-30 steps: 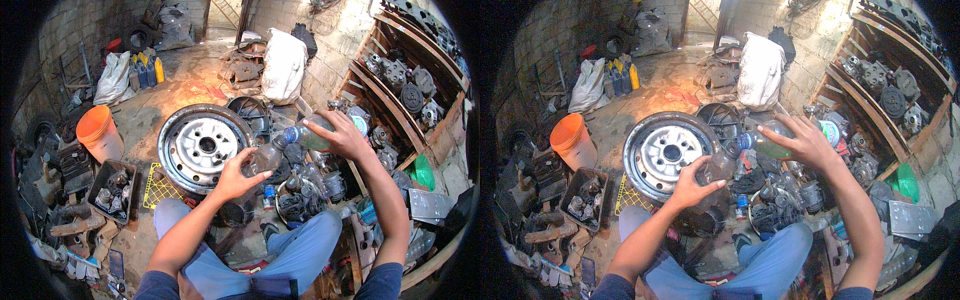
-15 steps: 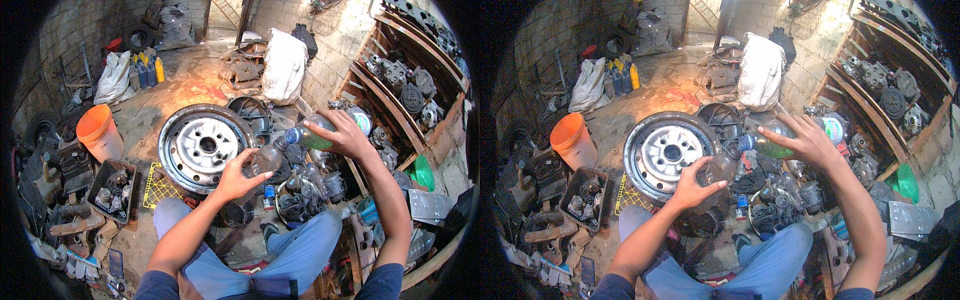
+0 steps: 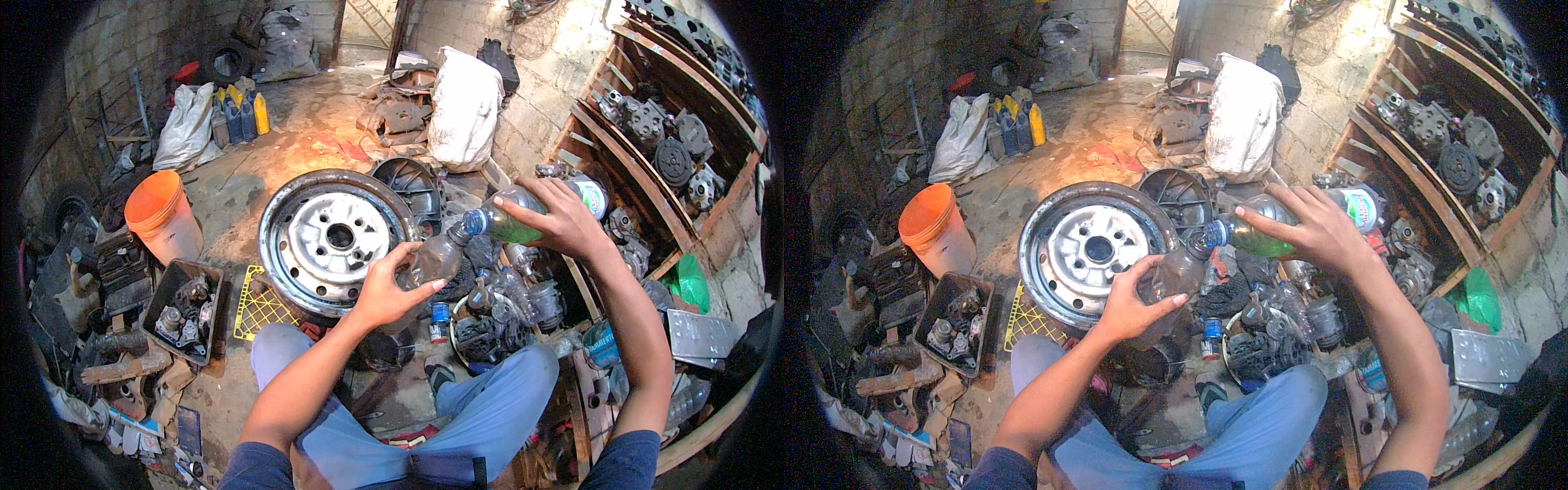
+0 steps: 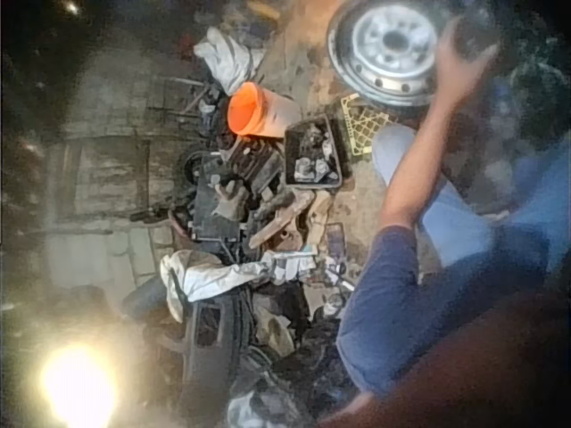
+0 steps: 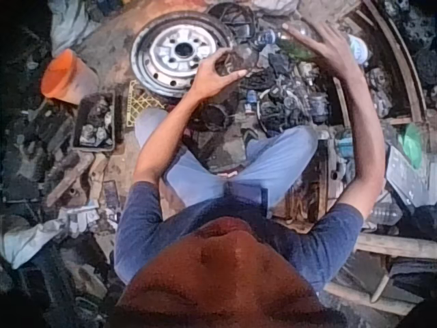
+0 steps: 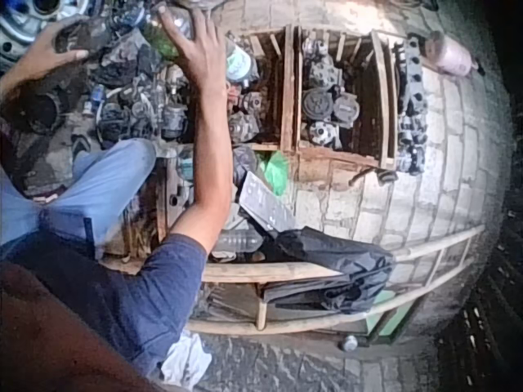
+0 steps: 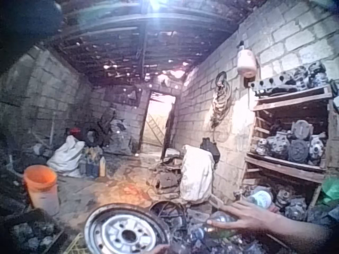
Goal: The person pours liquid from one plastic bottle into another and then onto a metal wheel rim, subsequently using a small brush to apply the liquid around the edge of the rim.
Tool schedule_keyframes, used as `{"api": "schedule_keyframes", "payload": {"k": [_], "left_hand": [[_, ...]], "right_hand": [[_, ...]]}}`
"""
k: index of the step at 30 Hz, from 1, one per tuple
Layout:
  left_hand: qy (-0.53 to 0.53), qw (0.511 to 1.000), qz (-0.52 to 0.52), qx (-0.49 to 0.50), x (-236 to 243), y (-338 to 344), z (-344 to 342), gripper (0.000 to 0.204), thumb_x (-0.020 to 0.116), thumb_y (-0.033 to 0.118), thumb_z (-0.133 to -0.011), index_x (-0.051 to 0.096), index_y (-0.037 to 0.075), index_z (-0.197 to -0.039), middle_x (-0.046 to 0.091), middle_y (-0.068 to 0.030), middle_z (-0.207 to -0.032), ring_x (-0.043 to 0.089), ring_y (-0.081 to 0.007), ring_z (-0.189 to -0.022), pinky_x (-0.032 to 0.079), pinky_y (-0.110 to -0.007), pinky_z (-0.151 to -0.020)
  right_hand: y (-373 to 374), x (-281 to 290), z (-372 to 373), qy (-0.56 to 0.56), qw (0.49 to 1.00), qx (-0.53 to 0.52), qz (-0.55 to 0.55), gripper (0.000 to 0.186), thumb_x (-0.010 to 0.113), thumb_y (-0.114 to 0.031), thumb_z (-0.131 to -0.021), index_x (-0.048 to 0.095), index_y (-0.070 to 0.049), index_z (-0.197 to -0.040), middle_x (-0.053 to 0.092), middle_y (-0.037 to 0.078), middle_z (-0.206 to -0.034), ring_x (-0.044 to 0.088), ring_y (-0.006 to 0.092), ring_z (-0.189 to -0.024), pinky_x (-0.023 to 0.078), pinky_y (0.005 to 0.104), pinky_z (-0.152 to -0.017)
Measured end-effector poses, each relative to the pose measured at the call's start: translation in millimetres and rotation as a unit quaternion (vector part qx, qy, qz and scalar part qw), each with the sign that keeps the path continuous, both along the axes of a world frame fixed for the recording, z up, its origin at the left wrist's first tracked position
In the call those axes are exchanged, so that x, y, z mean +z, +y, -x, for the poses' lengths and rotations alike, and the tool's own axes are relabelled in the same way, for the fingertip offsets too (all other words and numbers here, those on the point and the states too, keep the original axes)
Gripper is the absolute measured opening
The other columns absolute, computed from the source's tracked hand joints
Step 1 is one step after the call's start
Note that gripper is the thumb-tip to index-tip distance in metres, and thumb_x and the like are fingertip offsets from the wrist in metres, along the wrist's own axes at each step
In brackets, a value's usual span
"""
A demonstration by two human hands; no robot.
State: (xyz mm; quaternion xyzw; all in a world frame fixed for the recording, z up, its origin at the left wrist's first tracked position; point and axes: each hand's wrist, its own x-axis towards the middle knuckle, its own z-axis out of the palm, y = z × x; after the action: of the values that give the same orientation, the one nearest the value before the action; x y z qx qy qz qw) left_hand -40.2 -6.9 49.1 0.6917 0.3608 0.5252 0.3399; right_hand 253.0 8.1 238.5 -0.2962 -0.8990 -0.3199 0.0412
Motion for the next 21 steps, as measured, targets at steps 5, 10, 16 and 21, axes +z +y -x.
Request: {"api": "schedule_keyframes", "payload": {"k": [5, 10, 16, 21], "left_hand": [[-0.011, 0.999, -0.028, 0.015, -7.2, 3.6, -0.3, 0.073, 0.092, 0.038, -0.075, 0.063, -0.003, -0.128, 0.073, -0.02, -0.1, 0.072, -0.0259, -0.094, 0.056, -0.039, -0.087], [0.009, 1.0, 0.008, 0.001, 0.9, -0.7, 0.7, 0.068, 0.089, 0.03, -0.077, 0.061, -0.005, -0.129, 0.073, -0.0165, -0.113, 0.069, -0.0228, -0.107, 0.053, -0.038, -0.098], [0.01, 1.0, 0.012, -0.003, -1.2, 0.3, 1.4, 0.069, 0.089, 0.03, -0.077, 0.061, -0.005, -0.13, 0.072, -0.0176, -0.115, 0.069, -0.0241, -0.109, 0.052, -0.039, -0.099], [0.008, 1.0, 0.014, -0.004, 0.1, -0.4, 0.6, 0.07, 0.09, 0.031, -0.077, 0.061, -0.006, -0.129, 0.072, -0.0183, -0.116, 0.069, -0.0248, -0.109, 0.052, -0.039, -0.1]], "right_hand": [[-0.6, 3.0, 3.2, -0.002, 1.0, 0.006, 0.004, 0.096, 0.09, -0.025, -0.06, 0.055, -0.037, -0.148, 0.059, 0.016, -0.137, 0.063, 0.0374, -0.114, 0.052, 0.0458, -0.097], [-3.2, 4.3, 4.4, -0.002, 1.0, 0.001, 0.006, 0.098, 0.09, -0.025, -0.058, 0.055, -0.038, -0.148, 0.059, 0.015, -0.137, 0.063, 0.0363, -0.113, 0.052, 0.0453, -0.096], [-2.9, 4.5, 4.4, 0.001, 1.0, 0.007, 0.007, 0.095, 0.089, -0.025, -0.06, 0.055, -0.038, -0.148, 0.059, 0.015, -0.136, 0.064, 0.0358, -0.112, 0.052, 0.0451, -0.095], [-2.3, 4.5, 3.1, -0.001, 1.0, 0.009, 0.003, 0.094, 0.089, -0.026, -0.061, 0.055, -0.039, -0.147, 0.059, 0.016, -0.136, 0.064, 0.0358, -0.113, 0.052, 0.045, -0.095]]}}
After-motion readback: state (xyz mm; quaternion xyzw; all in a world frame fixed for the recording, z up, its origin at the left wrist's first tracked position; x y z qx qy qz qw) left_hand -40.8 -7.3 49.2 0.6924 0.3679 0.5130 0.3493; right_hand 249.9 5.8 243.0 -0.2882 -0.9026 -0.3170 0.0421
